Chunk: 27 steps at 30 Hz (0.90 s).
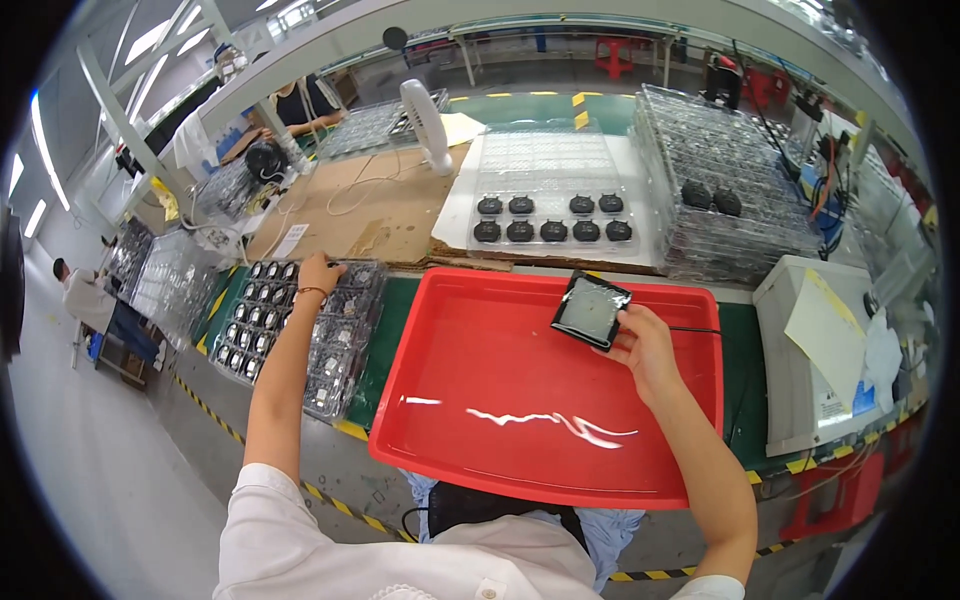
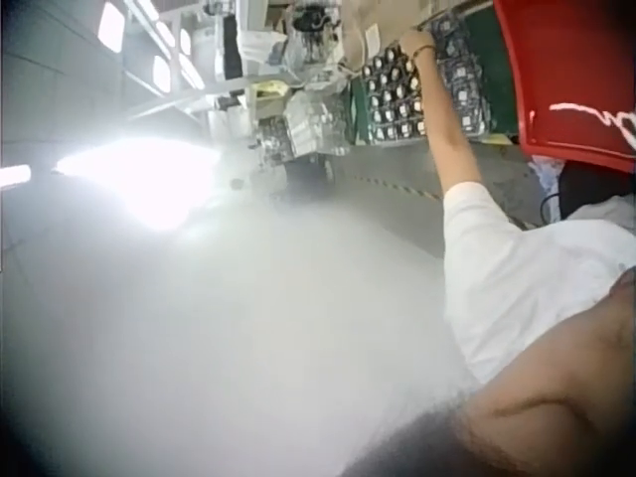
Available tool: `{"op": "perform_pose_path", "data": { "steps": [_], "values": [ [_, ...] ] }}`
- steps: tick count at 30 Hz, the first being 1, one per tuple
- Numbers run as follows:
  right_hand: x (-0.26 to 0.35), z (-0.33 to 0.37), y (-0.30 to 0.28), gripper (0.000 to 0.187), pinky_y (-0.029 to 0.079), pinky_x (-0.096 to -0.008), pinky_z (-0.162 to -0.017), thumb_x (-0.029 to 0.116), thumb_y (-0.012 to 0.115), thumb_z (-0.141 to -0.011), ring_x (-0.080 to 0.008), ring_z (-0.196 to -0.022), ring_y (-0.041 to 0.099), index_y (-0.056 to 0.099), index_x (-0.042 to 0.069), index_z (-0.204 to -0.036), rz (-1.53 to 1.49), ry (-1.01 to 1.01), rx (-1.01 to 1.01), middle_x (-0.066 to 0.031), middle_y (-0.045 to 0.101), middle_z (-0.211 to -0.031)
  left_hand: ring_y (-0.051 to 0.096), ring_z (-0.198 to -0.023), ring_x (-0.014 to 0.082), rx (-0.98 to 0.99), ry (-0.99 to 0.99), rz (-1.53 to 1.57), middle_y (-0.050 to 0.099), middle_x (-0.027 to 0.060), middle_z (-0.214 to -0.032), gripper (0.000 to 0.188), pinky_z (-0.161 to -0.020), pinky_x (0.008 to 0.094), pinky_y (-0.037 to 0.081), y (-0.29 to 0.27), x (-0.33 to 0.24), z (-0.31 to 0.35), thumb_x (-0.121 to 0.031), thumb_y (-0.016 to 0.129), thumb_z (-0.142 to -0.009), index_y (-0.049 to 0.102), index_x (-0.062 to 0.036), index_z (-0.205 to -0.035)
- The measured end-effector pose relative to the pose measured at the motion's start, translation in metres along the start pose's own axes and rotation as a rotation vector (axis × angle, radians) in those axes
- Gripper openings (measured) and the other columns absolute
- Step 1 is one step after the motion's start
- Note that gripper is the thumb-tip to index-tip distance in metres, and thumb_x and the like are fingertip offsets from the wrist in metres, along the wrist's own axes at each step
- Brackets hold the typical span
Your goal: The person picks up a watch from a tray, places it into a testing device, and lowers it into a red tub of water. After holding it submerged, they lift the device out, remove the watch, and place it into a different tray, repeating the process for several watches.
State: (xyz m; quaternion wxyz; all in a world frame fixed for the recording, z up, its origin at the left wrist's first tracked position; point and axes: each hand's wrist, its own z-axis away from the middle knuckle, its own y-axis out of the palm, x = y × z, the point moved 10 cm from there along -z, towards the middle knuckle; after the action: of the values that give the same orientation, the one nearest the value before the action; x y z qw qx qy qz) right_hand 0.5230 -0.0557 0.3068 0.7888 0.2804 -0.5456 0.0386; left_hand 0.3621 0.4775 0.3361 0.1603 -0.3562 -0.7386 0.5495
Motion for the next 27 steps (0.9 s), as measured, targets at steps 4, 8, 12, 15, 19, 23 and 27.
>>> {"op": "perform_pose_path", "data": {
  "steps": [4, 8, 12, 15, 19, 23, 27],
  "values": [
    [-0.007, -0.002, 0.002, 0.021, 0.052, -0.0407, -0.076, 0.013, 0.047, -0.083, -0.0219, -0.087, 0.058, 0.050, 0.003, -0.101, -0.005, 0.023, 0.016, -0.0096, 0.056, -0.096, 0.057, -0.091, 0.0381, 0.094, -0.025, 0.095, 0.061, 0.0209, -0.093, 0.043, -0.079, 0.0426, 0.046, 0.015, 0.030, -0.012, -0.032, 0.074, -0.064, 0.060, -0.0023, -0.093],
    [-0.010, -0.002, 0.003, 0.021, 0.052, -0.0408, -0.075, 0.011, 0.047, -0.083, -0.0221, -0.087, 0.059, 0.050, 0.002, -0.101, -0.003, 0.056, 0.026, -0.0102, 0.057, -0.096, 0.057, -0.090, 0.0395, 0.113, 0.006, -0.052, 0.061, 0.0230, -0.092, 0.040, -0.079, 0.0453, 0.046, 0.004, 0.006, -0.003, -0.025, 0.071, -0.066, 0.055, -0.0039, -0.096],
    [-0.011, -0.001, 0.007, 0.018, 0.052, -0.0396, -0.073, 0.009, 0.047, -0.083, -0.0211, -0.084, 0.059, 0.051, 0.002, -0.099, -0.017, 0.082, 0.043, -0.0102, 0.057, -0.094, 0.059, -0.084, 0.0406, -0.025, -0.023, -0.149, 0.060, 0.0250, -0.087, 0.037, -0.072, 0.0486, 0.048, -0.003, -0.012, -0.003, -0.010, 0.059, -0.071, 0.048, -0.0064, -0.106],
    [-0.011, 0.001, 0.008, 0.018, 0.052, -0.0393, -0.074, 0.009, 0.048, -0.083, -0.0207, -0.084, 0.059, 0.051, 0.002, -0.099, -0.010, 0.093, 0.050, -0.0100, 0.057, -0.093, 0.060, -0.081, 0.0404, -0.076, -0.018, -0.163, 0.061, 0.0243, -0.084, 0.036, -0.071, 0.0480, 0.048, -0.021, -0.017, -0.002, -0.011, 0.056, -0.074, 0.049, -0.0083, -0.109],
    [-0.012, 0.003, 0.029, 0.017, 0.052, -0.0390, -0.074, 0.009, 0.048, -0.084, -0.0198, -0.084, 0.059, 0.051, 0.002, -0.099, -0.003, 0.111, 0.149, -0.0096, 0.057, -0.092, 0.062, -0.077, 0.0362, -0.231, 0.068, 0.159, 0.064, 0.0184, -0.082, 0.037, -0.069, 0.0452, 0.050, -0.038, 0.009, -0.007, -0.006, 0.045, -0.075, 0.053, -0.0123, -0.111],
    [-0.013, 0.005, 0.024, 0.018, 0.052, -0.0377, -0.076, 0.009, 0.048, -0.084, -0.0185, -0.086, 0.058, 0.050, 0.001, -0.100, 0.003, 0.120, 0.158, -0.0092, 0.056, -0.094, 0.057, -0.085, 0.0265, 0.441, -0.298, 1.343, 0.056, 0.0092, -0.096, 0.053, -0.071, 0.0401, 0.052, 0.001, -0.101, 0.039, 0.011, 0.046, -0.062, 0.052, -0.0090, -0.110],
    [-0.022, 0.002, 0.022, 0.018, 0.051, -0.0372, -0.076, 0.009, 0.048, -0.084, -0.0181, -0.088, 0.057, 0.050, 0.002, -0.101, 0.038, 0.138, 0.151, -0.0089, 0.055, -0.097, 0.055, -0.093, 0.0211, 0.776, -0.055, 1.525, 0.053, 0.0107, -0.103, 0.061, -0.077, 0.0328, 0.051, -0.030, -0.233, 0.126, 0.016, 0.061, -0.059, 0.047, -0.0015, -0.115]
  ]
}}
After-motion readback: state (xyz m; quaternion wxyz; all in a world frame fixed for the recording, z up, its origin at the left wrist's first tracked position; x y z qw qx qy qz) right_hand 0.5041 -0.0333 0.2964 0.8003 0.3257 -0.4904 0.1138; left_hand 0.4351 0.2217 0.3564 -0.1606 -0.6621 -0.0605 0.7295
